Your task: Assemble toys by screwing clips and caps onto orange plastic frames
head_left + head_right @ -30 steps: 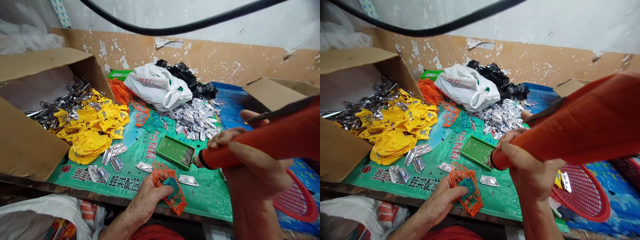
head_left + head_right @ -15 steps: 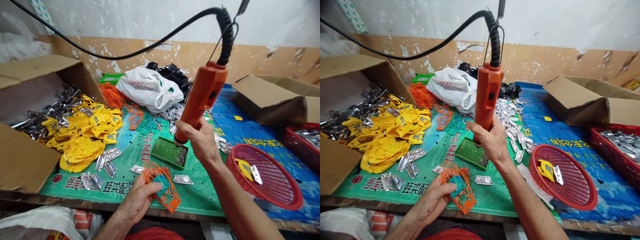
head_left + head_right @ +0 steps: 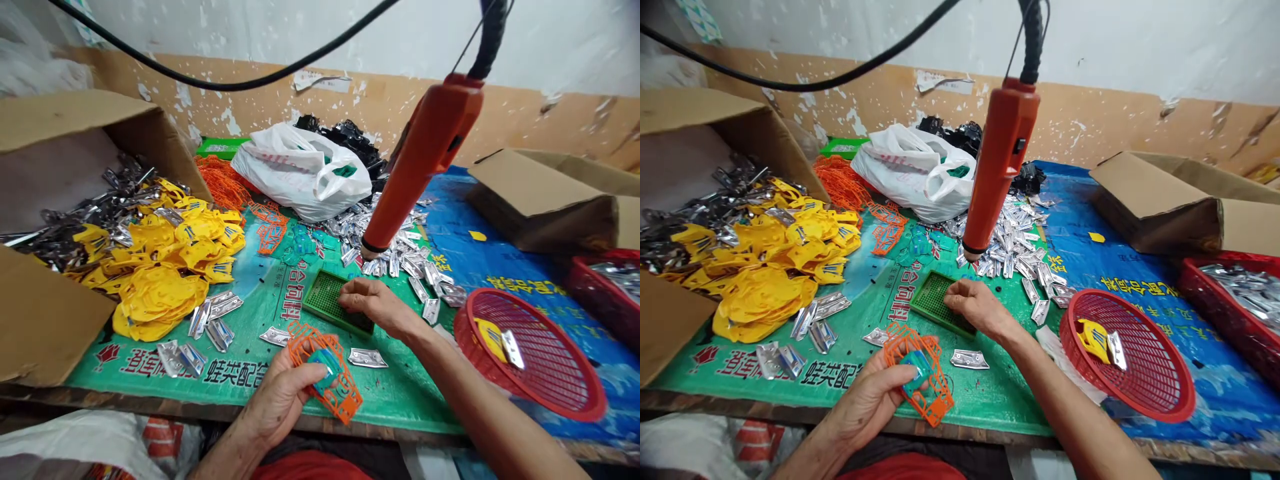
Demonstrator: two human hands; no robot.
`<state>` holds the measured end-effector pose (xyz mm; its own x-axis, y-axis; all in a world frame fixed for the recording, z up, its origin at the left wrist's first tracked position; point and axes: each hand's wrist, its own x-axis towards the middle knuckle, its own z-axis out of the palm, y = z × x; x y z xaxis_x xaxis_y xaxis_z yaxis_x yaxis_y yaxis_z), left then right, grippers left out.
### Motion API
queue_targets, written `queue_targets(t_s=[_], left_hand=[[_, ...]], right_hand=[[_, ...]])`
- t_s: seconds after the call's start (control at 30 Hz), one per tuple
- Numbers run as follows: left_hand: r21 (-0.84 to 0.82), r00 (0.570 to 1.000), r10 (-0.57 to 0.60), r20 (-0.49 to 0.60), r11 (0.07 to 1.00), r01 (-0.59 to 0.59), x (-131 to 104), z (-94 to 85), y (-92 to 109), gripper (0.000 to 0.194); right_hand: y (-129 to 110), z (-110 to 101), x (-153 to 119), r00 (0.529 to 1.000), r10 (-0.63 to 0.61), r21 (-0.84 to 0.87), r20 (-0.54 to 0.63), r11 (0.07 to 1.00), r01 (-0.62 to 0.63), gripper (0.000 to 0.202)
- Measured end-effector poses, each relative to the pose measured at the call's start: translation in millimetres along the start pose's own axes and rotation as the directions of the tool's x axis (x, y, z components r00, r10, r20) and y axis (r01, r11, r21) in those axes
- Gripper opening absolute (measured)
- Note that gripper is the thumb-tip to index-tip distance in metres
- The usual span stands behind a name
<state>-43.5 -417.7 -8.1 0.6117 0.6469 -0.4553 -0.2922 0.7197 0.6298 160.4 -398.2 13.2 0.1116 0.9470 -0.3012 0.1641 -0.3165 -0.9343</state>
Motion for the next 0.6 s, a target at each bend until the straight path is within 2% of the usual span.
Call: queue_targets(t_s=[0.17, 0.3, 0.43, 0.6], left_hand=[[0.003, 1.000, -0.005, -0.004, 1.000, 0.005, 1, -4.7, -1, 0.034], [0.003, 1.000, -0.019, -0.020, 1.000, 0.019, 2, -6.9, -2, 0.035], [0.012, 0.999, -0.025, -0.035, 1.000, 0.025, 4, -6.7, -2, 0.039], [0.014, 0.998, -0.026, -0.061, 1.000, 0.027, 2, -5.0, -1, 0.038]], right_hand=[[-4, -11, 4, 0.992, -0.010, -0.245, 0.125, 0.969, 0.041, 0.016], [-17, -21, -3, 0.994, -0.048, -0.338, 0.097, 0.938, 0.078, 0.028], [-18, -16, -4, 0.994, -0.104, -0.273, 0.039, 0.956, 0.111, 0.025], [-6, -2, 5, 0.988, -0.092, -0.137, 0.122, 0.985, 0.109, 0.042]])
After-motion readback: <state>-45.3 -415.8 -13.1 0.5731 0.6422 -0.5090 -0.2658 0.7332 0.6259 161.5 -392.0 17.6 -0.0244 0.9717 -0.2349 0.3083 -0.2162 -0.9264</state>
